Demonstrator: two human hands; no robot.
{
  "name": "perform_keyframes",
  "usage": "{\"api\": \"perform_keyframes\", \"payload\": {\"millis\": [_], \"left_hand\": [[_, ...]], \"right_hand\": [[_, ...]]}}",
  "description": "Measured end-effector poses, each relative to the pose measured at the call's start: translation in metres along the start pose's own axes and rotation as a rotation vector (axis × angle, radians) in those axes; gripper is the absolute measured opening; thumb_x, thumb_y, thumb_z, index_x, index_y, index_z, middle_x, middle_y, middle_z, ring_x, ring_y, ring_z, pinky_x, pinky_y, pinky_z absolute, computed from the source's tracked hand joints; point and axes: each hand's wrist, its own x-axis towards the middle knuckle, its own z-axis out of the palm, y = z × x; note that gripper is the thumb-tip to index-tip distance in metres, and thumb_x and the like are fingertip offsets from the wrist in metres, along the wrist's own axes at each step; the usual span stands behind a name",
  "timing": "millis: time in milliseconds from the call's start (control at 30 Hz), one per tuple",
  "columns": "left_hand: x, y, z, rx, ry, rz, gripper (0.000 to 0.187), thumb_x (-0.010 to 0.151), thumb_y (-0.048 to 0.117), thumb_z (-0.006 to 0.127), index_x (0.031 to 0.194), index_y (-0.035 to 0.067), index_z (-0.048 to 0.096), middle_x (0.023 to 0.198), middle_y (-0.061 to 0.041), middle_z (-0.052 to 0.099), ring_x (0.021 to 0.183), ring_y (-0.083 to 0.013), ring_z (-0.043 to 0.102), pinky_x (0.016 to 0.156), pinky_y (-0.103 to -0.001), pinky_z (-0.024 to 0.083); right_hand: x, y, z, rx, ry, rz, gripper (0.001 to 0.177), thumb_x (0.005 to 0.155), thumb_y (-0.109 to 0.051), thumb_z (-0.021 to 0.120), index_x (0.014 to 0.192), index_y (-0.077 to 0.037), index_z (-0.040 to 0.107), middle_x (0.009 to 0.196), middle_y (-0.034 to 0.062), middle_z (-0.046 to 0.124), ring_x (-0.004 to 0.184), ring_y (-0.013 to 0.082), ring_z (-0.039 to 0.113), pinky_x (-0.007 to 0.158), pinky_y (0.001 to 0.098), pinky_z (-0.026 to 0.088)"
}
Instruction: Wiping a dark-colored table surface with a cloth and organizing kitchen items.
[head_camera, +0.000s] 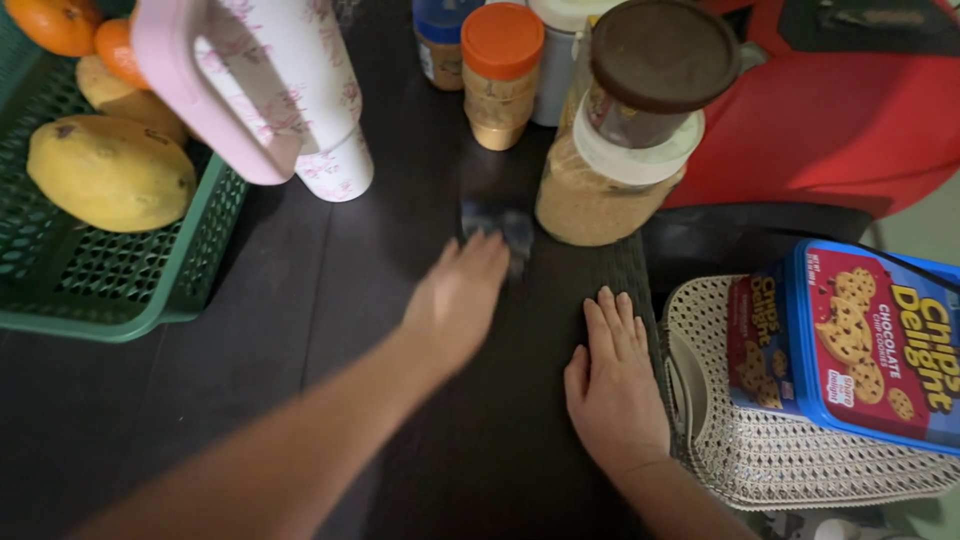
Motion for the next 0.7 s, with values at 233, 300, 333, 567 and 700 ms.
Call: {"api": "perform_keyframes", "payload": {"millis": [233,300,333,567,700], "left_hand": [[0.082,-0.05,0.031,0.131,-0.144,-0.003,0.052,0.089,0.006,0.048,0.14,0.002,0.055,0.153,-0.015,0.049,0.142,-0.0315,0.044,0.11,-0.051,0.039],[0.087,-0.056,0.031,0.117,-0.097,0.009,0.059,0.084,0.002,0.048,0.143,0.002,0.053,0.155,-0.015,0.047,0.142,-0.0311,0.042,0.109,-0.051,0.039],[0.082,-0.05,0.03,0.122,-0.095,0.004,0.059,0.084,0.002,0.048,0.143,0.002,0.053,0.155,-0.015,0.047,0.142,-0.0311,0.042,0.109,-0.051,0.039],[-0.011,0.024,-0.003,-0.1,0.011,-0.128,0.049,0.089,0.003,0.047,0.136,0.001,0.058,0.149,-0.018,0.055,0.138,-0.0356,0.05,0.113,-0.046,0.041],[-0.071,0.066,-0.037,-0.172,-0.04,-0.126,0.05,0.088,0.004,0.048,0.136,-0.004,0.056,0.148,-0.02,0.054,0.136,-0.0379,0.05,0.113,-0.047,0.038]], "right_hand": [[-0.001,0.0,-0.002,0.003,-0.02,0.016,0.054,0.095,-0.015,0.051,0.143,0.008,0.045,0.155,0.0263,0.041,0.148,0.0425,0.032,0.12,0.0502,0.027],[-0.001,0.0,-0.002,0.011,-0.013,0.013,0.054,0.095,-0.016,0.051,0.143,0.008,0.045,0.156,0.0257,0.041,0.149,0.0419,0.032,0.12,0.0498,0.027],[0.0,0.0,-0.001,0.014,-0.012,0.006,0.054,0.095,-0.016,0.051,0.143,0.008,0.045,0.156,0.0257,0.041,0.149,0.0419,0.032,0.12,0.0498,0.027],[-0.002,0.004,0.003,0.015,0.012,-0.015,0.054,0.095,-0.016,0.051,0.144,0.007,0.045,0.156,0.026,0.041,0.149,0.0422,0.032,0.12,0.0498,0.027],[-0.004,0.012,0.009,0.043,0.033,-0.025,0.054,0.094,-0.015,0.053,0.144,0.004,0.046,0.156,0.0242,0.042,0.149,0.0412,0.033,0.121,0.0498,0.028]]}}
